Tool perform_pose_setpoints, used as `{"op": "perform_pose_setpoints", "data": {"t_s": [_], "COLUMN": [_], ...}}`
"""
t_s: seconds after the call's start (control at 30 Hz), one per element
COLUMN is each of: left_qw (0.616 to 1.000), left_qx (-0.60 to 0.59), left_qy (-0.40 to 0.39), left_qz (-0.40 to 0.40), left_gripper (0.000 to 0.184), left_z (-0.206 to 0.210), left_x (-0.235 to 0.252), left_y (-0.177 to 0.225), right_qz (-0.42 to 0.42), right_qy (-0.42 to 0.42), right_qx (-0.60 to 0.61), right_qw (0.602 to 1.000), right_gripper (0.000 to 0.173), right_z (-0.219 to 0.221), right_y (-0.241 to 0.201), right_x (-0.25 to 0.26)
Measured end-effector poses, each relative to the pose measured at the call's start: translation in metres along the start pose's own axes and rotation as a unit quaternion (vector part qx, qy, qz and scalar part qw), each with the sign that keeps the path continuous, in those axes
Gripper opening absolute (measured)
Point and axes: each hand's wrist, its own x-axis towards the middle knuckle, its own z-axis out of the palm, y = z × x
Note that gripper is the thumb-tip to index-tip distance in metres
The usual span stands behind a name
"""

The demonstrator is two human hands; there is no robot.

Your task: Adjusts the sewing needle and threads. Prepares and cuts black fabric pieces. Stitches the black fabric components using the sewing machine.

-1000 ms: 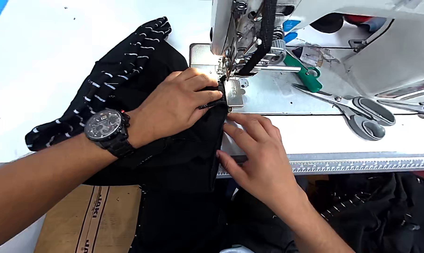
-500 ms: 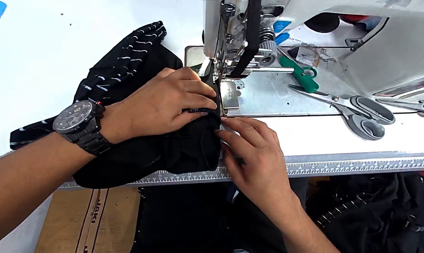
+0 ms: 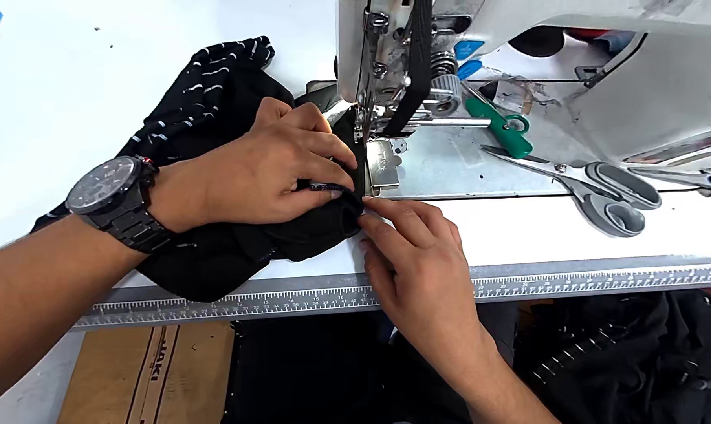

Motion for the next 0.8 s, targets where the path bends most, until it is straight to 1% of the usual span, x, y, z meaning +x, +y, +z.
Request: {"op": "perform_pose_setpoints", "data": {"t_s": [0.37,0.43,0.5,0.53,0.6,0.63,0.7,0.73,0.77,0.8], "left_qw": [1.0,1.0,0.999,0.999,0.992,0.985,0.96,0.953,0.957,0.968], "left_qx": [0.009,0.02,0.019,0.0,-0.053,-0.088,-0.209,-0.238,-0.226,-0.181], "left_qy": [-0.002,0.002,0.027,0.043,0.095,0.129,0.162,0.158,0.135,0.095], "left_qz": [-0.017,-0.011,0.0,-0.008,-0.059,-0.078,-0.09,-0.104,-0.124,-0.145], "left_gripper": [0.032,0.033,0.034,0.035,0.037,0.034,0.021,0.02,0.023,0.028], "left_z": [-0.001,-0.002,-0.014,-0.026,-0.054,-0.064,-0.077,-0.083,-0.089,-0.094], "left_x": [-0.002,-0.002,-0.005,-0.008,-0.02,-0.026,-0.033,-0.034,-0.034,-0.033], "left_y": [0.0,0.002,0.007,0.011,0.016,0.014,0.013,0.02,0.033,0.05], "right_qz": [0.023,0.025,0.026,0.025,0.012,-0.005,-0.044,-0.06,-0.068,-0.068], "right_qy": [0.002,0.004,0.014,0.023,0.026,0.014,-0.026,-0.044,-0.056,-0.06], "right_qx": [-0.033,-0.029,-0.001,0.023,0.081,0.104,0.106,0.091,0.07,0.05], "right_qw": [0.999,0.999,1.0,0.999,0.996,0.994,0.993,0.993,0.994,0.995], "right_gripper": [0.028,0.027,0.026,0.023,0.02,0.023,0.038,0.047,0.054,0.058], "right_z": [0.002,0.001,-0.003,-0.005,-0.004,-0.001,0.01,0.018,0.025,0.032], "right_y": [0.004,0.005,0.004,0.003,-0.005,-0.012,-0.03,-0.04,-0.05,-0.06], "right_x": [0.013,0.014,0.009,0.005,-0.004,-0.006,-0.001,0.005,0.013,0.021]}}
